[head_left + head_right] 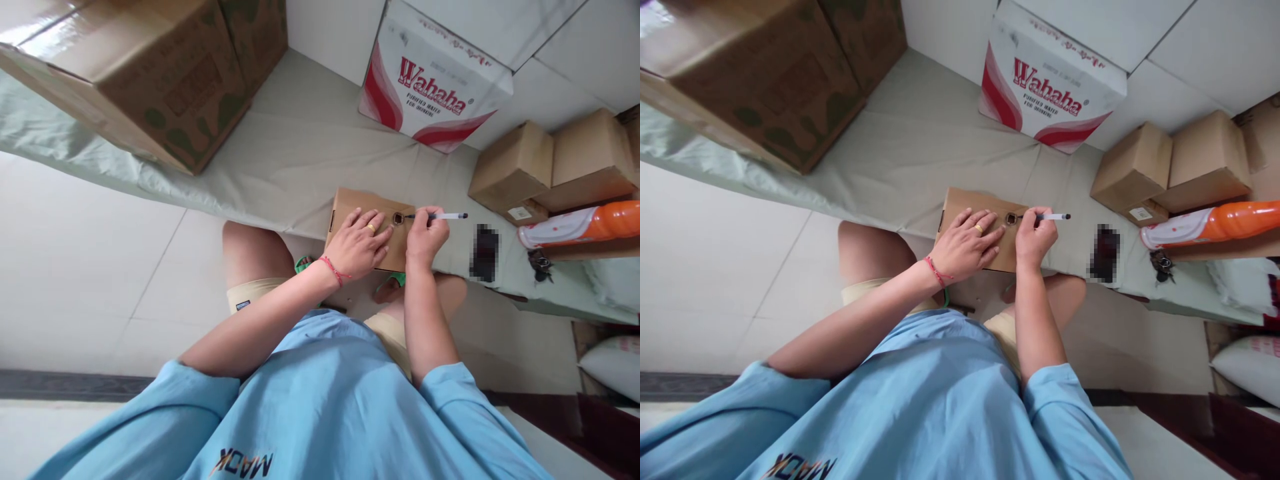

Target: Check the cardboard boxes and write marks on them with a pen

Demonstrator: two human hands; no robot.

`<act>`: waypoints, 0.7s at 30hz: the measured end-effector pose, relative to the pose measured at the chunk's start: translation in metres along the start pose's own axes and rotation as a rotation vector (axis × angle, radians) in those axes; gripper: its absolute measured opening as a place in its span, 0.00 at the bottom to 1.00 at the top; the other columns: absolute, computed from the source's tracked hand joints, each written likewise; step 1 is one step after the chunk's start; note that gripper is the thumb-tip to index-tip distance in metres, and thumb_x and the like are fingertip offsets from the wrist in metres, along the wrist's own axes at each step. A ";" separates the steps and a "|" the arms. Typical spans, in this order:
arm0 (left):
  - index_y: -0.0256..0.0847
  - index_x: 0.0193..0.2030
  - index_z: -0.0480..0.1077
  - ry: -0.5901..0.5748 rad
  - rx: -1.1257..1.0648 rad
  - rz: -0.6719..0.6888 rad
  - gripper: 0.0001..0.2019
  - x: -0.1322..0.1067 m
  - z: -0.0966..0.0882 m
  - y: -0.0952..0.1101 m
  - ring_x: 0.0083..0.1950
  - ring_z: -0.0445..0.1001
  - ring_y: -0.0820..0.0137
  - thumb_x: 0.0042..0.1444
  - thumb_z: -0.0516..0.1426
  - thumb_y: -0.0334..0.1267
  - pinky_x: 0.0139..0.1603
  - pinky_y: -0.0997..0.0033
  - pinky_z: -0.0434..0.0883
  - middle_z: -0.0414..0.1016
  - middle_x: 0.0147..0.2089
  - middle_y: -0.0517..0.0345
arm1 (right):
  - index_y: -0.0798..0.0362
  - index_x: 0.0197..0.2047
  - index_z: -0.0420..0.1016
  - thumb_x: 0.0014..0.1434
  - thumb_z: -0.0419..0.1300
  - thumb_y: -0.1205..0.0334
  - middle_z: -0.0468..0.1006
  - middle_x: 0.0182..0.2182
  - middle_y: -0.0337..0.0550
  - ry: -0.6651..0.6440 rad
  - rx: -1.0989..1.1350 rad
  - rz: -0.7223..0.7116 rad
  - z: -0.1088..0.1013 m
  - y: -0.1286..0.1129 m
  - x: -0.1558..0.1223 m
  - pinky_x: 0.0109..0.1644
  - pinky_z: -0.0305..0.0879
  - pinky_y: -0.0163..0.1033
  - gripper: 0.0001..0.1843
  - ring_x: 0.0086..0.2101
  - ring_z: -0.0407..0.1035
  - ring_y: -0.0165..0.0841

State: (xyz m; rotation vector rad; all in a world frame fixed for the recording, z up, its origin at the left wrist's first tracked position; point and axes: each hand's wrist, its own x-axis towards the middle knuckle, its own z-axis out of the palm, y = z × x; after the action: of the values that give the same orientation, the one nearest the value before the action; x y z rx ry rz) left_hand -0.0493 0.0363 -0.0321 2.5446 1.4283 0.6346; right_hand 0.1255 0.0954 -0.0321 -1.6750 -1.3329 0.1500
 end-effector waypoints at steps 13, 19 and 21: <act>0.41 0.71 0.75 0.000 -0.036 -0.001 0.23 0.000 -0.001 0.000 0.78 0.67 0.50 0.76 0.53 0.44 0.81 0.39 0.60 0.70 0.76 0.39 | 0.48 0.29 0.68 0.63 0.54 0.57 0.69 0.21 0.35 -0.032 -0.042 -0.017 -0.002 -0.001 -0.001 0.39 0.62 0.39 0.11 0.27 0.65 0.34; 0.41 0.70 0.75 -0.011 -0.042 -0.004 0.22 0.000 -0.002 0.000 0.79 0.67 0.51 0.76 0.53 0.43 0.81 0.40 0.59 0.70 0.77 0.40 | 0.48 0.29 0.70 0.62 0.54 0.57 0.72 0.22 0.36 -0.084 -0.040 -0.045 -0.004 -0.006 -0.004 0.38 0.63 0.39 0.11 0.27 0.66 0.34; 0.40 0.70 0.76 -0.009 -0.046 -0.002 0.22 0.001 -0.003 0.000 0.79 0.67 0.50 0.76 0.53 0.43 0.81 0.39 0.60 0.70 0.77 0.39 | 0.48 0.29 0.70 0.62 0.54 0.57 0.72 0.21 0.37 -0.095 -0.019 -0.066 -0.004 -0.007 -0.004 0.39 0.63 0.39 0.11 0.26 0.67 0.34</act>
State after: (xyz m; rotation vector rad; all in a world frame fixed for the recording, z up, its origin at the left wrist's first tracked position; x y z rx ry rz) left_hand -0.0501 0.0365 -0.0290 2.5076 1.3962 0.6474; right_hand 0.1216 0.0895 -0.0266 -1.6554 -1.4622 0.1805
